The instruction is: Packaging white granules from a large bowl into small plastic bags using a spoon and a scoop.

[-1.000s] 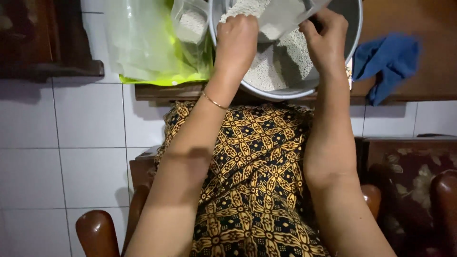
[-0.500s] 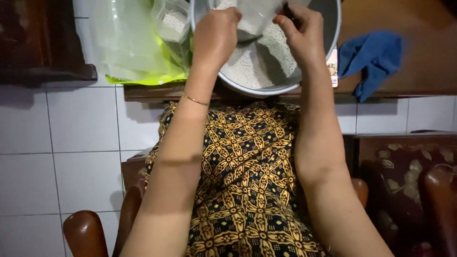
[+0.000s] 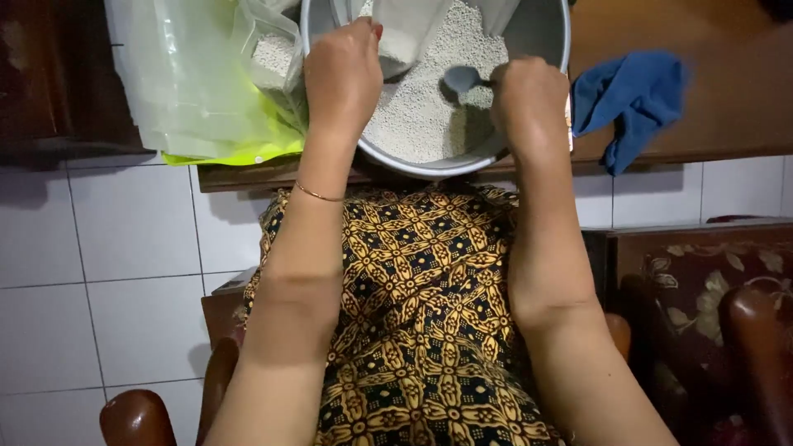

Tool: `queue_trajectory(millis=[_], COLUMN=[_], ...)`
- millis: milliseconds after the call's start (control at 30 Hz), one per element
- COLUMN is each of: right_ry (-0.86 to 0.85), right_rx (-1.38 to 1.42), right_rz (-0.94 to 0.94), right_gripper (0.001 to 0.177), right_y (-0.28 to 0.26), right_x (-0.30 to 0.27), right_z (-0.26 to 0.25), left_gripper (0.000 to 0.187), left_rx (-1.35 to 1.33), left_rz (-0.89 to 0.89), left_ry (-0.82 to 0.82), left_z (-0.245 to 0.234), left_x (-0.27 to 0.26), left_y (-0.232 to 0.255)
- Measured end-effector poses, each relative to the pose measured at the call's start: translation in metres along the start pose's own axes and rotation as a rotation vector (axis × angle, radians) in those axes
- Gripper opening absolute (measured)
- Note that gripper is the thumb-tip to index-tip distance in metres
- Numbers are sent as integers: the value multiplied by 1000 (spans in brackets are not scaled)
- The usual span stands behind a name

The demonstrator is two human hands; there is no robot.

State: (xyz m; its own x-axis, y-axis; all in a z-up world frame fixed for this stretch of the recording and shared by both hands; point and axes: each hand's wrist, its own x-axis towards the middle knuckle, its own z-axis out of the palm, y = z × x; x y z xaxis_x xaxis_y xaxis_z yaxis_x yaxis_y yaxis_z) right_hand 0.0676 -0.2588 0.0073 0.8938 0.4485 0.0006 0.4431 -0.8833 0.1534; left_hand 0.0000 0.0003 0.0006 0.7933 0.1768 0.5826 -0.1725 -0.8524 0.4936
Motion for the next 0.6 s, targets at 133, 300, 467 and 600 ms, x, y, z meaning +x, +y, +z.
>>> queue_trajectory(millis=[133,300,467,600], right_ry=[-182,-127,-278,-300], right_rx=[-99,-135,-30,75], right_rz=[18,-28,-19,-16], right_gripper=[28,29,27,30], right_y=[-10,-13,-27,-34], right_x=[-6,-9,-4,1], right_z=[-9,0,-13,-12], left_gripper=[24,25,26,28], left_rx=[7,7,-52,-56], left_rz=[-15,-30,-34,-23], left_ry=[-41,-59,-54,-41], left_z=[0,0,0,0], left_x=[1,1,1,3], left_y=[-1,-2,-2,-2])
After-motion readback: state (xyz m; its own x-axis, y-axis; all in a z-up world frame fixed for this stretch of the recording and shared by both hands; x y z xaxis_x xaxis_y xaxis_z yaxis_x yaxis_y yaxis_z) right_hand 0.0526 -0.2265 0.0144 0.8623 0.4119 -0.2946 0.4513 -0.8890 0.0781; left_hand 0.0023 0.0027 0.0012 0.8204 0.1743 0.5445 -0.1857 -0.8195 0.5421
